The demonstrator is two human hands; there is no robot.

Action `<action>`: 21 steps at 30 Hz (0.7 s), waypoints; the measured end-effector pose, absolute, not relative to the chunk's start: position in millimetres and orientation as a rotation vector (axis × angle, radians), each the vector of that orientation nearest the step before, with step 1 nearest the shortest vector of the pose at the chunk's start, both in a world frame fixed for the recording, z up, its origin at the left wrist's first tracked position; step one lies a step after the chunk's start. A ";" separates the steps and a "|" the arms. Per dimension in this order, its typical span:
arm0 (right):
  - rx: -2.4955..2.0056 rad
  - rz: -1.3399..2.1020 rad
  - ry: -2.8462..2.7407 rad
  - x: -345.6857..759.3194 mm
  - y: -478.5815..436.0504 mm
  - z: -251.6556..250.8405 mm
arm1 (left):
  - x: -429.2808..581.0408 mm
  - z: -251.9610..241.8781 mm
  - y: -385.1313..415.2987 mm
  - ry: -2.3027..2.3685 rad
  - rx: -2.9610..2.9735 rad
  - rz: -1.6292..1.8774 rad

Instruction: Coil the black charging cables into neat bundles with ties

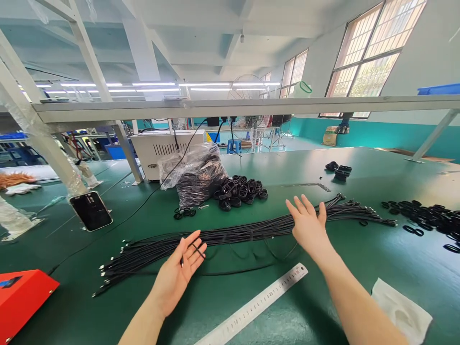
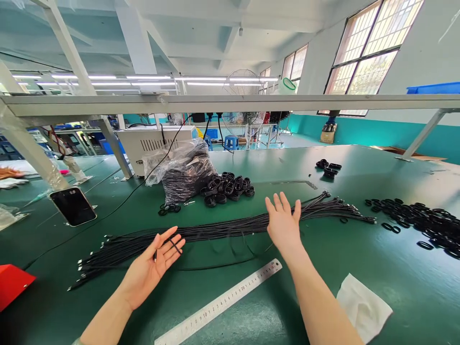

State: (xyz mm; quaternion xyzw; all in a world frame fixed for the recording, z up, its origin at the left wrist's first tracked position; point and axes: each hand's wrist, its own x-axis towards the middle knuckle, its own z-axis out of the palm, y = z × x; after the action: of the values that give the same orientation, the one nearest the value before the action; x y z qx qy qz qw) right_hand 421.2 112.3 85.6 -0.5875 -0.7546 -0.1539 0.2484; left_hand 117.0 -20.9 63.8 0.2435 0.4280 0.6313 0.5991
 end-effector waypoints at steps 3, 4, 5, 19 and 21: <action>-1.308 -0.248 -2.021 381.0 93.5 96.6 | 130.4 59.5 -26.2 0.871 0.634 1.424; -1.158 -0.119 -2.090 363.9 83.9 99.6 | 134.7 58.6 -28.5 0.827 0.663 1.412; -0.996 0.034 -2.193 347.2 74.0 101.8 | 138.1 58.0 -30.8 0.787 0.691 1.400; -0.500 0.637 -2.509 291.5 64.5 99.7 | 130.4 83.2 -57.3 0.979 0.958 1.096; -0.457 0.715 -2.512 290.5 60.6 99.7 | 134.8 83.3 -58.8 0.796 0.925 0.989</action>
State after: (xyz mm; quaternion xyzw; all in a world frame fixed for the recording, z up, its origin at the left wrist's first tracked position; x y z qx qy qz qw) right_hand 290.5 60.6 99.7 -0.1673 -0.9191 0.2616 0.2427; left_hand 134.8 -58.8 83.3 0.4165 0.3582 0.4450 0.7072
